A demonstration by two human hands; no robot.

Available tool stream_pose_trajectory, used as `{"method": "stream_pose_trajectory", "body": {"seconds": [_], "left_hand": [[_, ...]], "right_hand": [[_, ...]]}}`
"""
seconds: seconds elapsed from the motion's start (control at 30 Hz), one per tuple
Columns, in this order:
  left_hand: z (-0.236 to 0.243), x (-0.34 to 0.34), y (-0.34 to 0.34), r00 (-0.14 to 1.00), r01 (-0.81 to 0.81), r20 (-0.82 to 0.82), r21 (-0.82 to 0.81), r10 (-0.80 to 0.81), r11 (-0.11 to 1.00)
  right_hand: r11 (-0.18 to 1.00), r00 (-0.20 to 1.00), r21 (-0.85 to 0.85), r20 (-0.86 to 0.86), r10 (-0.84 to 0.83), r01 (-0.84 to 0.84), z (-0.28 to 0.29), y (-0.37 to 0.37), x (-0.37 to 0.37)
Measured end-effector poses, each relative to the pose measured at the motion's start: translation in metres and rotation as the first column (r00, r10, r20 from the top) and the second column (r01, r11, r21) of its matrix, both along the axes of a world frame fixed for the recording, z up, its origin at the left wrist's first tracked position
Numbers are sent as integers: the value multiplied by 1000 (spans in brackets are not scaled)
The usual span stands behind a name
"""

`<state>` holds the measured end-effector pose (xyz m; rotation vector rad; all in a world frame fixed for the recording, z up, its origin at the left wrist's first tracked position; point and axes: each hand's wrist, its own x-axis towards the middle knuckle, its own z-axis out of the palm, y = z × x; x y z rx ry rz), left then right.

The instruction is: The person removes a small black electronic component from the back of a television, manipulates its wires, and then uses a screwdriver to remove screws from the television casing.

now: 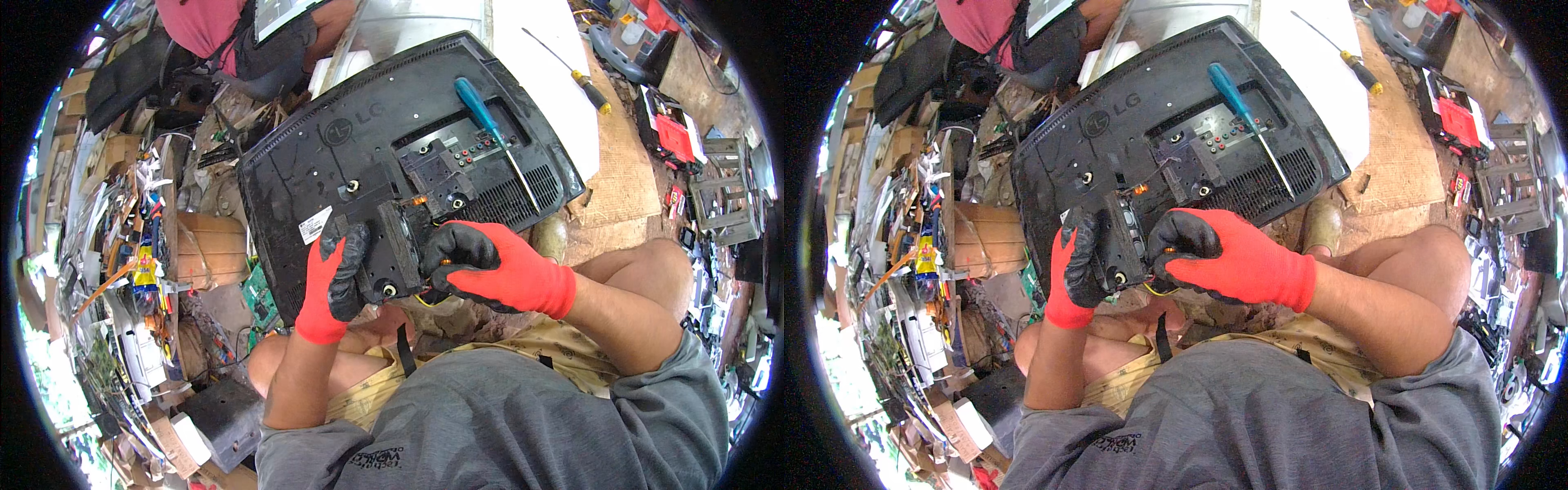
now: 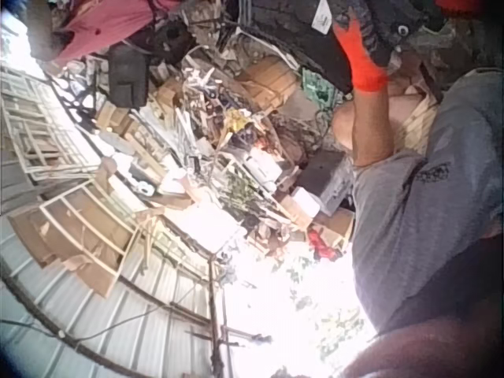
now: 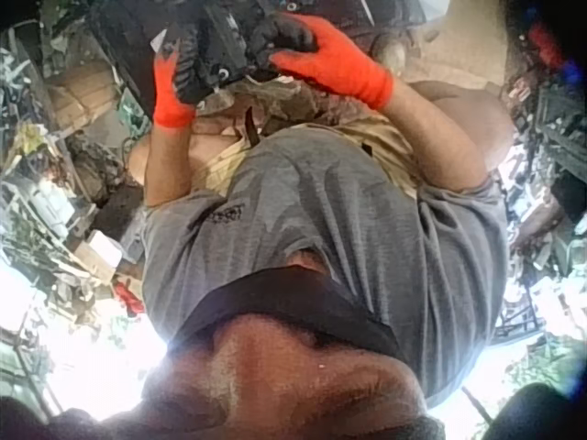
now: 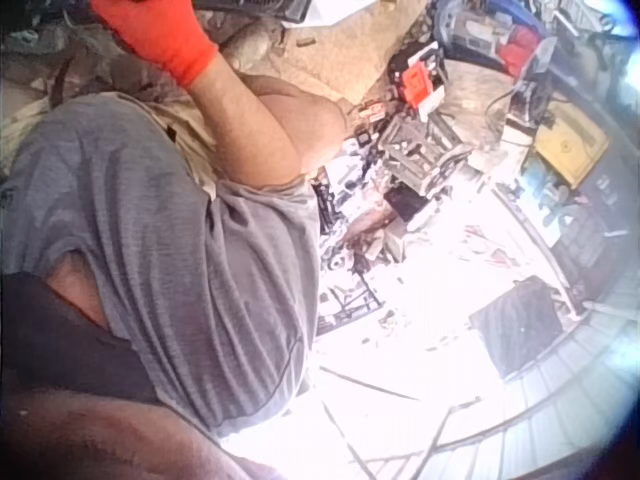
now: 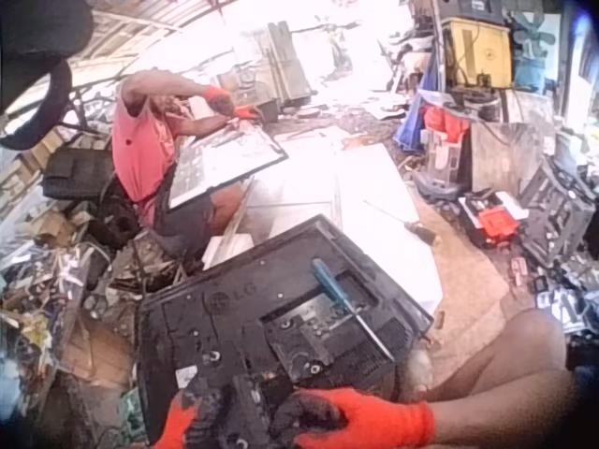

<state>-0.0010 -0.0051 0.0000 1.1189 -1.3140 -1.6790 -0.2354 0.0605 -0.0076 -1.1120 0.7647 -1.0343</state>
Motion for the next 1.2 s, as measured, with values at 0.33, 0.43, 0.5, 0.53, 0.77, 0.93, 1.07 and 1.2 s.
{"method": "stream_pose_trajectory", "body": {"seconds": [0.33, 0.43, 0.5, 0.53, 0.77, 0.93, 1.07, 1.2], "left_hand": [[-8, -2, 1, 956, 47, -291, 290, 41, 956], [-20, 2, -1, 952, -5, -292, 291, 94, 957], [-18, 0, -2, 960, -14, -269, 255, 85, 967], [-15, -2, -1, 952, -7, -294, 257, 85, 966], [-16, 3, 1, 945, -44, -307, 212, 109, 976], [-20, 8, -3, 941, -54, -312, 247, 132, 968], [-10, -2, 1, 938, -114, -298, 226, 180, 967], [-16, 7, -3, 950, -61, -291, 173, 110, 983]], "right_hand": [[979, 978, 179, 201, 63, -100, -2, -1, -1], [974, 972, 202, 228, 57, -105, -3, -1, 0], [963, 974, 235, 212, 79, -129, -1, -2, -3], [965, 978, 226, 185, 94, -135, 1, -2, -5], [968, 986, 195, 76, 145, -158, 6, -5, -10], [979, 978, 138, 163, 128, -151, 9, -6, -7], [973, 972, 154, 191, 140, -170, 13, -6, -10], [982, 986, 137, 116, 118, -134, 13, -5, -10]]}}
